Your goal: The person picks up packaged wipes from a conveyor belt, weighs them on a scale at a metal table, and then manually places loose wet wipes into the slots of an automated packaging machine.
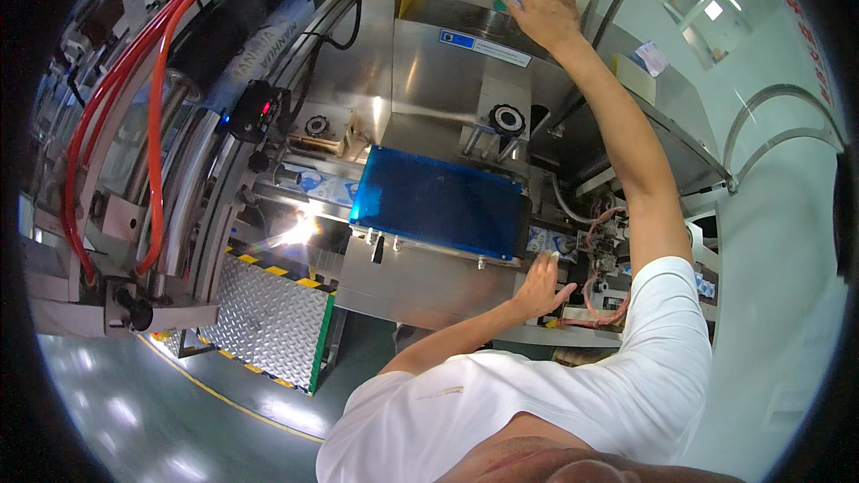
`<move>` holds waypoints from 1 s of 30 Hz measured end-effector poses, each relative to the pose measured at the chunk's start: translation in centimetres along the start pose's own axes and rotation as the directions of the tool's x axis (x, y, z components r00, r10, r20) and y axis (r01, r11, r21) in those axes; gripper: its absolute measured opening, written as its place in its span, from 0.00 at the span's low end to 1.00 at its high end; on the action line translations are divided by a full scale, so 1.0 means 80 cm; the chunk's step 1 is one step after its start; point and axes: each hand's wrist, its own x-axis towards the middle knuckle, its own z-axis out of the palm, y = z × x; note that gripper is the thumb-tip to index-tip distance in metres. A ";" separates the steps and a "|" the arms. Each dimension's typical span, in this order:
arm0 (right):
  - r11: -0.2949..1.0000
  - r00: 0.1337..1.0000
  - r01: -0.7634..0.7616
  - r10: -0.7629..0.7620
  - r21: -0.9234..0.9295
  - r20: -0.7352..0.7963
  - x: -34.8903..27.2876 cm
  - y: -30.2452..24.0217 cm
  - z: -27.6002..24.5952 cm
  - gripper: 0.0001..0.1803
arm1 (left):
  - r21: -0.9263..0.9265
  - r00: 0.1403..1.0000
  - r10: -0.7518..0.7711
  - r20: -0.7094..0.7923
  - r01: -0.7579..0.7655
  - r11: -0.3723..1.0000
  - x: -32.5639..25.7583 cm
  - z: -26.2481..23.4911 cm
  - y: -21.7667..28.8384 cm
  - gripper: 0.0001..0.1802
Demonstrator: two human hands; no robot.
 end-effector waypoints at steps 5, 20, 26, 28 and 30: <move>0.998 0.998 0.013 -0.009 0.058 -0.055 -0.012 0.004 -0.015 0.30 | 0.051 1.000 0.014 -0.025 -0.012 0.999 -0.008 0.016 0.001 0.47; 0.932 0.926 0.362 -0.356 0.020 -0.127 -0.203 0.164 -0.330 0.31 | -0.009 0.899 -0.138 -0.416 0.148 0.989 0.022 0.090 0.014 0.36; 0.949 0.937 0.263 -0.295 -0.175 -0.186 -0.367 0.211 -0.424 0.26 | 0.195 0.822 -0.189 -0.538 0.339 0.920 0.005 0.103 -0.002 0.39; 0.967 0.957 0.187 -0.219 -0.173 -0.190 -0.402 0.211 -0.443 0.25 | 0.206 0.830 -0.228 -0.508 0.374 0.904 -0.007 0.095 0.006 0.40; 0.976 0.961 0.136 -0.171 -0.170 -0.215 -0.425 0.224 -0.468 0.24 | 0.198 0.802 -0.280 -0.527 0.436 0.878 -0.016 0.099 0.011 0.41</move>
